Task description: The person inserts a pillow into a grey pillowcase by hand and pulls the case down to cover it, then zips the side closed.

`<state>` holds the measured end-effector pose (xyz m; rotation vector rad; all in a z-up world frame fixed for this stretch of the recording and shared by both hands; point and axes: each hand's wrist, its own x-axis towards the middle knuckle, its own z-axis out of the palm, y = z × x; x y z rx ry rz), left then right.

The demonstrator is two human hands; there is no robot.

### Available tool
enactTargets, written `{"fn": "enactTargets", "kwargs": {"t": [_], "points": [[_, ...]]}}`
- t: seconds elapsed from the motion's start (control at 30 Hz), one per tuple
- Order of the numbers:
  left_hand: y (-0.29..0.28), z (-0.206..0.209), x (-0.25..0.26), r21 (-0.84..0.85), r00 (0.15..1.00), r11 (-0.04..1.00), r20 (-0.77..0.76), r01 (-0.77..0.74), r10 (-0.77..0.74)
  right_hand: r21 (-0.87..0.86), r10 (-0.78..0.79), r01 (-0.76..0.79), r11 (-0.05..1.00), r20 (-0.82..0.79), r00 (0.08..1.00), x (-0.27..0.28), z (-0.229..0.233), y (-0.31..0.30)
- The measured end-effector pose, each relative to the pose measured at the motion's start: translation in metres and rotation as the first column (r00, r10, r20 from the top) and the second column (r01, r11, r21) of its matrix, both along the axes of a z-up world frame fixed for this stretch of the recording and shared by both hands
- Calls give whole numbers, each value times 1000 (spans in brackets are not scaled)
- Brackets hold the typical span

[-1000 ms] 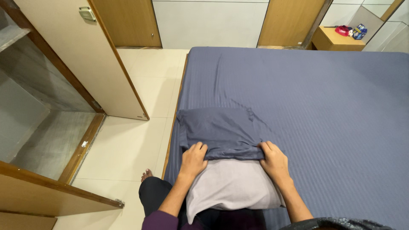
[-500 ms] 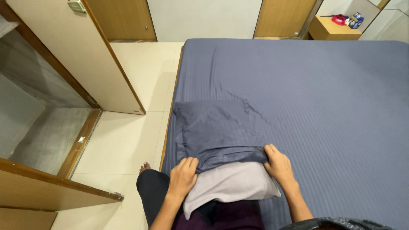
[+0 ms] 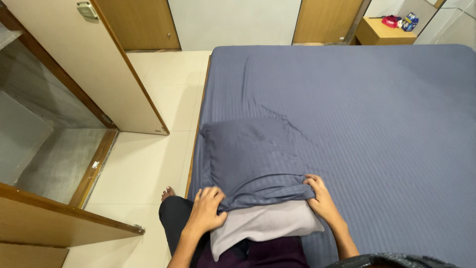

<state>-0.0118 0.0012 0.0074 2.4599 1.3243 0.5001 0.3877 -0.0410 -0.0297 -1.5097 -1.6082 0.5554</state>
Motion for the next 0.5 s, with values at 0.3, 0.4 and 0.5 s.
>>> {"fn": "enactTargets", "kwargs": {"t": [0.3, 0.4, 0.5], "points": [[42, 38, 39, -417, 970, 897, -236, -151, 54, 181, -115, 155, 971, -215, 970, -2, -48, 49], [79, 49, 68, -314, 941, 924, 319, 220, -115, 136, -162, 185, 973, -161, 973, -8, -31, 47], [125, 45, 137, -299, 990, 944, 32, 139, -136, 168, -260, 251, 953, 38, 965, -13, -12, 34]]}}
